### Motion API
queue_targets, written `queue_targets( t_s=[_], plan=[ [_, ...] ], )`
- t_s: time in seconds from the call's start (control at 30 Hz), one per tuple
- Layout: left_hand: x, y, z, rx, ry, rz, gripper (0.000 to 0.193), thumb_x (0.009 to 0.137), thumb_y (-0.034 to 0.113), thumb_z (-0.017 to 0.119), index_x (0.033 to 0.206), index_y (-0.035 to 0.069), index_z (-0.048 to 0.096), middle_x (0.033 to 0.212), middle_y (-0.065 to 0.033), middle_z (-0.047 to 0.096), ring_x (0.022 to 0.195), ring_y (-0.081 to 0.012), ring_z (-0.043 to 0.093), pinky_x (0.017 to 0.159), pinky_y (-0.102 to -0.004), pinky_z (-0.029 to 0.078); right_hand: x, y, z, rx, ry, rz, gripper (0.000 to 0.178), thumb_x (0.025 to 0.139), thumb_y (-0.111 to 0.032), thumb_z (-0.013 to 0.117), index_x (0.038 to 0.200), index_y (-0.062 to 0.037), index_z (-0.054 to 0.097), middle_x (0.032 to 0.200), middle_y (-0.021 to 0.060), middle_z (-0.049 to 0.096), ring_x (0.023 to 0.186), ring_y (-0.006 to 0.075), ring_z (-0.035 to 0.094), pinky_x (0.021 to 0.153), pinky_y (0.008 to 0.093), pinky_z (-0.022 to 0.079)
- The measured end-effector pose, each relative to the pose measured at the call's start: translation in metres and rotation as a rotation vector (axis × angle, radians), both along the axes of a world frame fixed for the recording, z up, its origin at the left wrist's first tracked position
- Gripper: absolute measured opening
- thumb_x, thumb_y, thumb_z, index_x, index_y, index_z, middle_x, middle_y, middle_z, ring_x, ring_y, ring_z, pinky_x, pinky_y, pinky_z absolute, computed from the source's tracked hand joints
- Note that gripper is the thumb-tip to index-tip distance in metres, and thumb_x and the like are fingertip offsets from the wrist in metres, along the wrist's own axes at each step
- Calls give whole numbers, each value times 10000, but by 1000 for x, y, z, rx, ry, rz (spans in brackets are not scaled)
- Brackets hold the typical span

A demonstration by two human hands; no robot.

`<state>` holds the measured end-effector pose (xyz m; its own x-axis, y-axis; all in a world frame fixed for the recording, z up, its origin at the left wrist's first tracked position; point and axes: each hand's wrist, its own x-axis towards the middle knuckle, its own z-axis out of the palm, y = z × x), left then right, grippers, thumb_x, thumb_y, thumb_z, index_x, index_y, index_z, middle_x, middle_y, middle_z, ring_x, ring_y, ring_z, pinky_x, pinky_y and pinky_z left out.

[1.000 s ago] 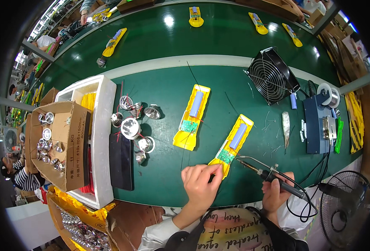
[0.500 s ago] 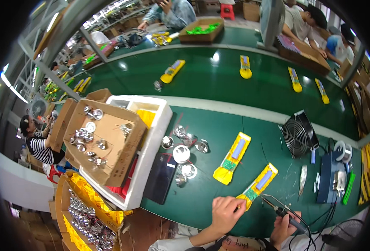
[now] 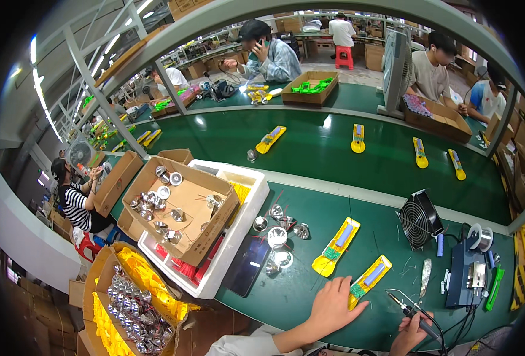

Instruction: The person takes flashlight assemblies from a conveyor belt, solders wires to their circuit boards using a soldering iron, and places the assembled flashlights back onto the conveyor belt.

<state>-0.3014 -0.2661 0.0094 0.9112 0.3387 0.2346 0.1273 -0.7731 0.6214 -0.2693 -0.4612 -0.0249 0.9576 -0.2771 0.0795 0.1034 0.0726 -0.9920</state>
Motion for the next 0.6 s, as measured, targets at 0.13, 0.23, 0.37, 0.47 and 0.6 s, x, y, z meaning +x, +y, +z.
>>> queue_targets(
  t_s=[0.13,0.23,0.37,0.47,0.6],
  plan=[
    [8,-5,-6,100,298,-73,465,701,363,597,914,-38,500,877,-151,504,793,-293,508,656,-385,438,0,-14,-9,80,12,-58,135,819,-134,479,889,-36,418,592,29,446,443,48,396,383,152,298],
    [1,-1,0,100,261,-47,428,701,346,603,891,-26,510,817,-155,515,776,-299,515,641,-391,439,-1,-21,-6,142,9,-26,144,830,-146,482,894,-31,425,616,24,452,478,48,396,414,154,287],
    [-17,21,47,-27,222,-59,406,704,339,598,920,0,537,814,-153,524,780,-301,525,646,-379,444,1,-26,15,12,18,-36,124,811,-98,484,828,21,454,584,66,488,484,102,441,441,208,355],
    [-9,54,84,18,6,27,402,687,322,624,913,-5,563,790,-163,558,720,-300,556,627,-369,446,6,-30,11,22,-4,-31,101,821,-92,462,830,8,453,587,64,489,487,99,442,455,205,362],
    [51,119,94,124,-71,164,379,680,308,635,877,-10,574,729,-175,581,676,-307,569,607,-369,443,14,-31,7,31,26,-8,103,828,-105,461,838,-4,445,597,66,490,489,95,435,462,200,358]
  ],
)
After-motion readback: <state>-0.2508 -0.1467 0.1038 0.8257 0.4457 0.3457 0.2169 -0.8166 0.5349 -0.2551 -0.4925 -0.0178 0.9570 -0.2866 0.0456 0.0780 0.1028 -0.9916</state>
